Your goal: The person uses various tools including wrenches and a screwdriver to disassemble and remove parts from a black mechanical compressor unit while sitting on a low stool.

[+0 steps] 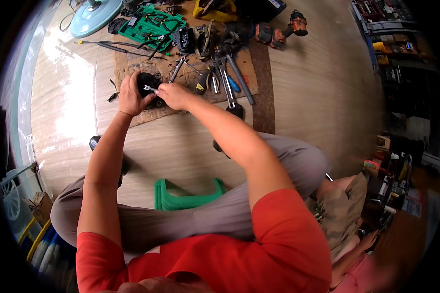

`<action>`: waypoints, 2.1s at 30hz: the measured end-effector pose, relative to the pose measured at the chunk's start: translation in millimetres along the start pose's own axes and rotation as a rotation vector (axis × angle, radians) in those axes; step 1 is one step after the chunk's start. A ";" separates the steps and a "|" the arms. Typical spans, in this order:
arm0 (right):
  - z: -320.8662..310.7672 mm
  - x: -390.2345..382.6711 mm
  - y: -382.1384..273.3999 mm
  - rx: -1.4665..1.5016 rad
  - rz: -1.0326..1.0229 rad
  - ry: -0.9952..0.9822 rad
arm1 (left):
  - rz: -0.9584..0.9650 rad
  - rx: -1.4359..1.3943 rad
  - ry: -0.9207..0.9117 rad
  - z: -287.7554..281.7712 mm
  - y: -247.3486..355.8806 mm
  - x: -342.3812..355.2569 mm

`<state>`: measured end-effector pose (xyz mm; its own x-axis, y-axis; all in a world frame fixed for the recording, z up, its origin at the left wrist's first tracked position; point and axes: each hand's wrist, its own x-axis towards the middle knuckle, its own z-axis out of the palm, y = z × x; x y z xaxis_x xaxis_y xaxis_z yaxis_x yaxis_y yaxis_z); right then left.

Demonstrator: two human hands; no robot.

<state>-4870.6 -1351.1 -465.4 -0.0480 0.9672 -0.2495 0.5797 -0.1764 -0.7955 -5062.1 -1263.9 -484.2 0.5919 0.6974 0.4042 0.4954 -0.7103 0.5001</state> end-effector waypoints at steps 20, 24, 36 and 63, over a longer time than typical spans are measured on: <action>-45.0 42.3 -14.1 -0.523 -0.196 -0.277 | -0.041 0.094 -0.194 -10.9 16.2 9.4; -44.4 48.6 -17.5 -0.619 -0.188 -0.304 | 0.026 0.236 -0.228 0.8 5.8 7.0; -127.1 -2.6 182.4 -0.703 0.224 -0.196 | 0.059 0.148 -0.136 7.4 12.5 11.3; -78.1 -115.7 89.7 0.731 0.696 -0.299 | 0.066 0.147 -0.118 -4.1 12.0 9.8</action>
<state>-4749.4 -1464.5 -464.8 -0.1494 0.5433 -0.8261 -0.0709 -0.8393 -0.5391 -5053.0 -1265.2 -471.1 0.6919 0.6391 0.3358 0.5356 -0.7663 0.3549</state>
